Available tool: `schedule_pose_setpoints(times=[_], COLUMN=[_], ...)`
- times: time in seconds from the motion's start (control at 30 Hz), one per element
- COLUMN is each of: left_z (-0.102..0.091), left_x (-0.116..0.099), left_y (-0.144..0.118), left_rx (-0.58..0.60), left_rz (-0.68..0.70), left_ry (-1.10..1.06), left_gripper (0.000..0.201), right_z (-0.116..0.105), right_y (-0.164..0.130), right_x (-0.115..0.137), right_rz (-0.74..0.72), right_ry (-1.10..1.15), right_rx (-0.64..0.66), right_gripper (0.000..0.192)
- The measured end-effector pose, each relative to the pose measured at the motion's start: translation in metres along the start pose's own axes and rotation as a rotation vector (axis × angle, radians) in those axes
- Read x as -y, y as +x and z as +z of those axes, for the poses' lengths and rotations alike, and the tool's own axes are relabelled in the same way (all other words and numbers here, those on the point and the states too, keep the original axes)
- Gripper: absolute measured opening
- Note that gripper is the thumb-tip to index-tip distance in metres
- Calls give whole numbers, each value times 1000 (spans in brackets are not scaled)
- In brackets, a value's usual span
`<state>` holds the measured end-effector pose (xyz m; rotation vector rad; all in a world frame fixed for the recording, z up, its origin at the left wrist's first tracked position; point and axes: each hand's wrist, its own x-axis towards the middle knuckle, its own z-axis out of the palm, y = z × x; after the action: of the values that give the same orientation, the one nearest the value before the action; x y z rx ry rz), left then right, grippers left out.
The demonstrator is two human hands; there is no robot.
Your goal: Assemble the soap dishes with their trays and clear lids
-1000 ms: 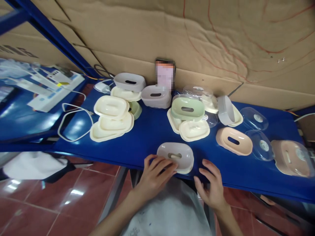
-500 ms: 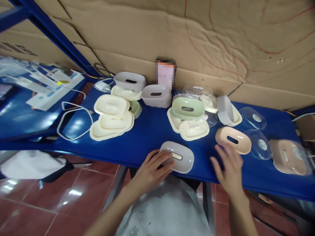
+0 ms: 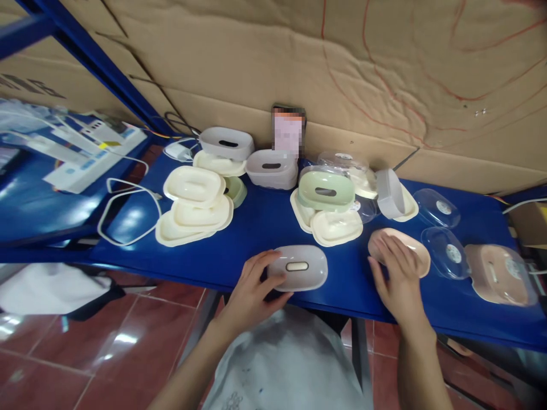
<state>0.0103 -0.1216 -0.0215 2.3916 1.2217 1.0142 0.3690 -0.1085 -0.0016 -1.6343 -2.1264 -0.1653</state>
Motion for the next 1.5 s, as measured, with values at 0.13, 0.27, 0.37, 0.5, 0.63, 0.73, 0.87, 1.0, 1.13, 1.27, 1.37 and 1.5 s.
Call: schedule_pose_setpoints(times=[0.13,0.27,0.37,0.5,0.63,0.73,0.87,1.0,1.13,1.27,1.37,1.5], left_z=[1,1,-1,-3,-4,-3,-4,-4,-2,-5,-7,-7], left_x=[3,2,2,8,13,13,11,13,15,12,9,7], left_y=[0,0,0,-1,1,2,1,0,0,1,2,2], left_rx=[17,43,101,175,188,207,202,189,160,244,283,280], left_rz=[-33,-113,-201,-285,-287,-294,-355,-376,-318,-327,-336,-322], left_ry=[-57,-97,-139,-242,-310,-323,-329,-359,-369,-333,-300,-274], left_gripper=[24,31,58,91,104,107,113,118,117,100,96,97], right_z=[15,25,23,17,22,28,26,21,25,29,30,33], right_y=[56,78,74,62,47,39,32,21,7,0,-1,1], right_x=[8,10,14,28,45,51,53,70,87,93,90,83], right_rz=[-130,-217,-272,-349,-384,-342,-373,-489,-554,-568,-528,-477], right_ry=[-31,-54,-42,39,161,259,414,376,295,253,288,329], right_rx=[87,99,71,0,46,68,69,164,167,174,185,201], right_gripper=[59,49,41,34,38,47,58,49,47,46,41,43])
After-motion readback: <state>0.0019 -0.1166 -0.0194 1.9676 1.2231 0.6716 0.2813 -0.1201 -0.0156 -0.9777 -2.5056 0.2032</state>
